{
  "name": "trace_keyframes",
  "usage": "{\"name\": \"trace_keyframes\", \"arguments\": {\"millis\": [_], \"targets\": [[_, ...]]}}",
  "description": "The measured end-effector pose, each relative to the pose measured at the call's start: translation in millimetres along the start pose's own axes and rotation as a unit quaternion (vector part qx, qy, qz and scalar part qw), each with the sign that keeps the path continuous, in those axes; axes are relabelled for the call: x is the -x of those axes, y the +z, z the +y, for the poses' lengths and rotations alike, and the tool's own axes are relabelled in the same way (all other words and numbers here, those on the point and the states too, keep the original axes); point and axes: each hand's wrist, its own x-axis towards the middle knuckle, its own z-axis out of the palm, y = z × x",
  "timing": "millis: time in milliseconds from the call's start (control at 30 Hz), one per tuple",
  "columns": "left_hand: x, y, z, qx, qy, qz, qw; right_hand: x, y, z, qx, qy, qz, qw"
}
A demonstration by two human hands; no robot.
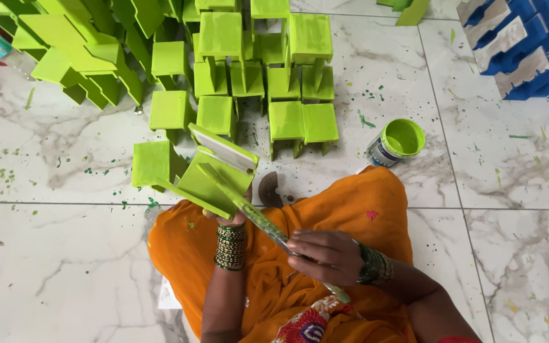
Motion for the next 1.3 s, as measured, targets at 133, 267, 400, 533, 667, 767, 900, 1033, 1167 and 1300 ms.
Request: {"name": "trace_keyframes", "arguments": {"millis": [133, 267, 400, 533, 667, 767, 900, 1033, 1167, 1300], "targets": [[-20, 52, -1, 0.000, 0.019, -0.037, 0.999, 3, 17, 6, 0.030, 0.003, -0.005, 1.000], [-25, 66, 1, 0.072, -0.002, -0.001, 0.997, 5, 31, 12, 0.039, 0.005, -0.004, 0.999], [-25, 53, 1, 0.120, 0.019, 0.117, 0.986, 5, 44, 19, 0.046, -0.009, 0.016, 0.999], [-25, 45, 3, 0.143, 0.016, 0.160, 0.977, 4, 52, 22, 0.045, -0.001, 0.020, 0.999], [-25, 55, 1, 0.092, 0.027, 0.086, 0.992, 7, 53, 23, 0.043, 0.015, 0.011, 0.999], [-27, 67, 0, 0.052, 0.039, 0.036, 0.997, 11, 52, 21, 0.034, 0.035, 0.007, 0.999], [-33, 71, 3, -0.014, 0.060, -0.016, 0.998, 18, 48, 16, 0.031, 0.054, 0.004, 0.998], [-33, 62, 11, 0.004, 0.060, 0.056, 0.997, 24, 46, 8, 0.046, 0.076, 0.004, 0.996], [-32, 50, 17, 0.008, 0.052, 0.087, 0.995, 28, 44, 5, 0.018, 0.085, 0.023, 0.996], [-32, 44, 19, 0.017, 0.068, 0.063, 0.996, 32, 39, 3, 0.020, 0.089, 0.025, 0.996]]}}
